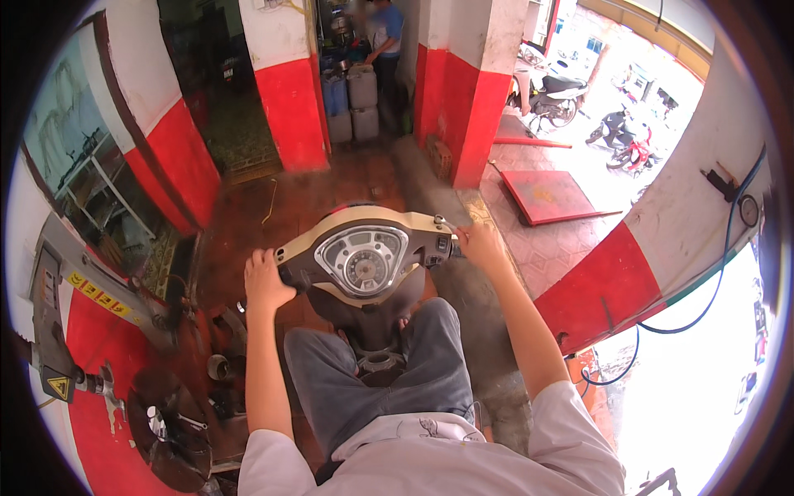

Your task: The person uses a wrench to tighten or loosen components on the handlebar assembly of a scooter and then installs a rearview mirror by hand.

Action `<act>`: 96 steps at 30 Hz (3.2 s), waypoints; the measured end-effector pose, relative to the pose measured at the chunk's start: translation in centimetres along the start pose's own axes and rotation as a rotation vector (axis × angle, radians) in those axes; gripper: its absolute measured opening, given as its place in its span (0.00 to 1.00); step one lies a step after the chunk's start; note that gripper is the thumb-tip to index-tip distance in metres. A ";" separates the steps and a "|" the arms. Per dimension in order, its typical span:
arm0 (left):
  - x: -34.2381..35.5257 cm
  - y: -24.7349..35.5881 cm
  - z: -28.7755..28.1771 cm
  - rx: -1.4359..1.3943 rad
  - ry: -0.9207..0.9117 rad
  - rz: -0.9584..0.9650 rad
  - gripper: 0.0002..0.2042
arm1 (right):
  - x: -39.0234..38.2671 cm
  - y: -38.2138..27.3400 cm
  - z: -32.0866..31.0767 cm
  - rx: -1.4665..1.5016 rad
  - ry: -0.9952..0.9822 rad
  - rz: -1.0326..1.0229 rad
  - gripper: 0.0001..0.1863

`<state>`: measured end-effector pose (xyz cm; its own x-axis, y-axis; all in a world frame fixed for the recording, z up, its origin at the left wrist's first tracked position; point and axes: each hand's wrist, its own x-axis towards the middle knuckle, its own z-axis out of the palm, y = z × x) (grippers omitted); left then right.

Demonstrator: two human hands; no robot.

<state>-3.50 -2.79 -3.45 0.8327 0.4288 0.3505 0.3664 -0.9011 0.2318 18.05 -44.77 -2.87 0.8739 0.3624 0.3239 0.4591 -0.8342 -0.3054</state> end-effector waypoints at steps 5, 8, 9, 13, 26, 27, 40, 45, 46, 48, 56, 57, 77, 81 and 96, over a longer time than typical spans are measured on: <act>-3.7 15.3 -3.8 -0.675 -0.084 0.252 0.14 | -1.0 -1.7 0.6 -0.115 -0.028 -0.088 0.15; -5.1 21.4 2.1 -0.582 -0.444 0.711 0.19 | -1.1 -2.4 0.9 -0.196 -0.050 -0.055 0.15; -5.3 22.9 6.0 -0.540 -0.363 0.830 0.22 | -1.0 -2.7 0.5 -0.196 -0.054 -0.082 0.15; -3.7 29.6 14.1 -0.291 -0.120 0.986 0.27 | -0.7 -0.7 -0.2 -0.113 -0.128 -0.178 0.13; 0.6 36.6 24.3 -0.203 -0.050 0.739 0.16 | -0.4 -1.0 1.0 -0.299 -0.200 0.062 0.16; 0.4 36.0 24.1 -0.155 -0.036 0.753 0.15 | -0.6 -1.7 0.6 -0.296 -0.207 0.017 0.17; -2.6 37.7 21.2 0.066 0.112 0.909 0.07 | 0.4 6.4 -0.7 -0.278 -0.311 -0.331 0.25; 0.8 36.3 21.1 -0.104 -0.012 0.873 0.09 | 3.3 5.1 -0.8 -0.163 -0.289 -0.321 0.22; 0.2 36.4 20.3 -0.120 -0.052 0.886 0.10 | 3.0 5.4 -1.0 -0.164 -0.291 -0.316 0.22; -0.1 36.2 19.0 -0.188 -0.075 0.888 0.12 | 2.9 5.7 -1.3 -0.117 -0.239 -0.295 0.21; 4.9 29.6 7.5 -0.732 -0.229 0.684 0.13 | 2.8 7.4 -0.4 0.198 -0.067 -0.042 0.23; 6.4 28.3 7.6 -0.693 -0.174 0.659 0.15 | 2.8 7.2 0.0 0.218 -0.040 0.036 0.23; 11.6 27.4 12.2 -0.762 -0.411 0.740 0.09 | -1.3 3.6 6.6 0.074 0.385 0.237 0.21; 12.0 27.4 11.9 -0.870 -0.509 0.721 0.11 | -1.4 3.5 6.4 0.071 0.401 0.245 0.20; 11.5 27.8 11.1 -0.756 -0.501 0.634 0.13 | -1.3 3.8 7.0 0.056 0.468 0.248 0.20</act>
<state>20.83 -23.64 -3.03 0.9160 -0.3256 0.2343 -0.3920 -0.6029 0.6949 19.73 -45.48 -10.74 0.7988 -0.0778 0.5966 0.2664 -0.8433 -0.4667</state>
